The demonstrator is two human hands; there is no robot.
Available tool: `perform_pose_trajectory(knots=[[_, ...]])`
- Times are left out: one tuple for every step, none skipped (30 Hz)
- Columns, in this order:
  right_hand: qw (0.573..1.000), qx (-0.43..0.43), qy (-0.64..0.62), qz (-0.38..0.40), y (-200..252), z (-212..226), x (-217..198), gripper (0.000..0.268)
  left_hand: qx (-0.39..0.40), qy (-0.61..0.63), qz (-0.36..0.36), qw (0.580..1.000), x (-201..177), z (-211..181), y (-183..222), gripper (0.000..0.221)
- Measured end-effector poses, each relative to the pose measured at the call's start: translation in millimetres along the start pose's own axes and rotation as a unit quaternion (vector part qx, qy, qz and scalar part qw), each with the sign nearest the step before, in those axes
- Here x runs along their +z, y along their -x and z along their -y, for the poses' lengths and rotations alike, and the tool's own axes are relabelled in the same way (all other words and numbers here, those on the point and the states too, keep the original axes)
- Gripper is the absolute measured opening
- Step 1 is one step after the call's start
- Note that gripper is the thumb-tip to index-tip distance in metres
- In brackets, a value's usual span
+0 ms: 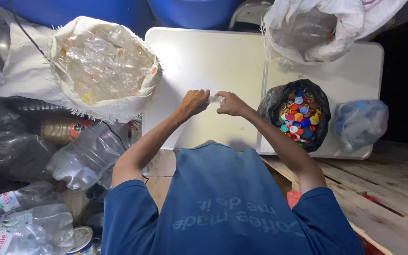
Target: The person repeatedly picks up plastic bottles from a white sack, unscrews the caps by hand, and places the caps into a black bag while discarding the empty bottles into the sack. The process is repeated for multiple bottles on a white table.
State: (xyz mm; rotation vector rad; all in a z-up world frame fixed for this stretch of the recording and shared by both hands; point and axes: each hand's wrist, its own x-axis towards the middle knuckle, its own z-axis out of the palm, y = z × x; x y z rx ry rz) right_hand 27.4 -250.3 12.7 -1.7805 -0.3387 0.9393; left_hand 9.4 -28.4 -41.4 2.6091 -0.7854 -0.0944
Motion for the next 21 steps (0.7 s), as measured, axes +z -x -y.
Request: perform_pose_trajectory(knots=[[0.992,-0.058,0.106,-0.034,0.6,6.3,-1.6,0.047,-0.035,-0.004,0.026,0.999,-2.2,-0.9,-4.7,0.021],[0.992,-0.057,0.104,-0.035,1.9,11.6,-3.8,0.047,-0.034,-0.004,0.028,0.999,-5.5,-2.2,-8.8,0.021],[0.988,-0.026,0.149,-0.039,3.3,17.2,-5.7,0.049,-0.058,0.003,0.056,0.997,-9.1,-3.4,-12.5,0.019],[0.980,0.006,0.193,-0.040,5.7,22.2,-7.0,0.050,-0.083,0.010,0.084,0.993,-11.7,-5.8,-14.9,0.018],[0.981,0.008,0.192,-0.040,3.5,12.6,-8.6,0.050,-0.083,0.012,0.086,0.993,-10.4,-6.0,-14.8,0.018],[0.964,-0.073,0.248,-0.055,0.8,3.5,-10.7,0.047,-0.094,0.044,0.109,0.989,-9.5,-5.9,-15.0,0.019],[0.939,-0.153,0.301,-0.070,-2.1,-5.7,-12.7,0.044,-0.104,0.077,0.132,0.983,-8.6,-5.6,-15.2,0.020],[0.940,-0.150,0.299,-0.068,0.1,-8.3,-12.4,0.044,-0.105,0.080,0.134,0.982,-8.7,-8.7,-13.6,0.020],[0.927,-0.158,0.335,-0.063,2.0,-10.7,-11.7,0.041,-0.108,0.103,0.153,0.977,-8.9,-11.5,-11.7,0.021],[0.911,-0.167,0.372,-0.058,0.8,-11.1,-13.4,0.037,-0.111,0.124,0.169,0.971,-11.0,-11.9,-12.1,0.022],[0.911,-0.167,0.372,-0.056,0.6,-13.9,-14.1,0.037,-0.112,0.126,0.169,0.971,-12.1,-14.0,-12.0,0.022],[0.898,-0.202,0.386,-0.063,-1.2,-15.7,-15.0,0.035,-0.123,0.151,0.164,0.967,-14.5,-14.7,-12.1,0.021],[0.883,-0.237,0.398,-0.070,-3.1,-17.5,-15.7,0.032,-0.134,0.176,0.160,0.962,-16.8,-15.3,-12.1,0.020],[0.884,-0.236,0.398,-0.068,-2.3,-17.3,-16.8,0.032,-0.135,0.178,0.160,0.961,-18.5,-18.4,-11.9,0.020],[0.875,-0.262,0.400,-0.074,-1.5,-17.2,-17.7,0.030,-0.170,0.245,0.170,0.939,-20.2,-21.4,-11.4,0.019],[0.866,-0.289,0.401,-0.082,-2.8,-15.8,-19.1,0.028,-0.203,0.309,0.178,0.912,-23.4,-22.4,-12.0,0.017],[0.865,-0.289,0.401,-0.081,-3.8,-15.4,-19.8,0.028,-0.204,0.310,0.178,0.912,-19.1,-21.3,-10.4,0.017],[0.850,-0.315,0.414,-0.088,-3.5,-16.0,-18.8,0.026,-0.207,0.341,0.190,0.897,-14.2,-21.1,-6.9,0.017],[0.833,-0.341,0.426,-0.095,-3.3,-16.4,-17.4,0.023,-0.210,0.373,0.202,0.881,-9.4,-21.0,-3.1,0.018],[0.833,-0.342,0.425,-0.092,-2.9,-15.1,-15.8,0.023,-0.213,0.374,0.201,0.880,-9.0,-22.3,0.5,0.018],[0.822,-0.371,0.421,-0.099,-2.5,-13.5,-13.9,0.023,-0.213,0.386,0.189,0.877,-8.7,-23.5,4.3,0.017]])
